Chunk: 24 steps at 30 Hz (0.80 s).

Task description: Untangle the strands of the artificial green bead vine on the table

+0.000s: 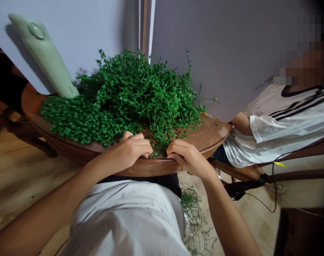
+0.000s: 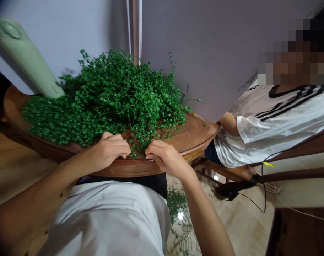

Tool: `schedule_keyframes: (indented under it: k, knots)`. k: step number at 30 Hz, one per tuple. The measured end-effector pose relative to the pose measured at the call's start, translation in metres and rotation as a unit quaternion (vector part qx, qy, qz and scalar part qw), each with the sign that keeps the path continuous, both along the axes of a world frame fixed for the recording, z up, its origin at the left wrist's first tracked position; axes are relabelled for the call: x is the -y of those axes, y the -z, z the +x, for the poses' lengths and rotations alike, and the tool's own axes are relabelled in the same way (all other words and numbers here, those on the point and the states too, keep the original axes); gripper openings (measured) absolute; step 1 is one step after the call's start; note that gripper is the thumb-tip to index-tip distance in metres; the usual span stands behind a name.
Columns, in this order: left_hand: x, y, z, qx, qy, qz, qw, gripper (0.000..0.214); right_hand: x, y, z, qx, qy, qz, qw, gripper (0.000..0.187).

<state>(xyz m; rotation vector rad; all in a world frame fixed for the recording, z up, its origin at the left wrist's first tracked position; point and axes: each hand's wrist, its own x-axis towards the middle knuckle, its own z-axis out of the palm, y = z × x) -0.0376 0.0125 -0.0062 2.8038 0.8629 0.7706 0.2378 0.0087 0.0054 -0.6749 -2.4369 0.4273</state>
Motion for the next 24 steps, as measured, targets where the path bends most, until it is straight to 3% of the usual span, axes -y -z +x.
schedule_keyframes:
  k: [6, 13, 24]
  knots:
    - [0.004, 0.0, 0.009, 0.008, -0.035, 0.014, 0.999, 0.022, 0.005, 0.004, -0.008, -0.05, 0.007, -0.004, 0.999, 0.014]
    - [0.008, -0.008, 0.018, 0.014, -0.049, 0.023, 0.998, 0.015, 0.007, 0.008, -0.02, -0.077, 0.072, 0.007, 0.994, 0.013]
    - [0.008, -0.006, 0.017, 0.024, -0.04, 0.009, 0.999, 0.012, 0.005, 0.002, -0.012, -0.023, 0.069, 0.01, 0.997, 0.016]
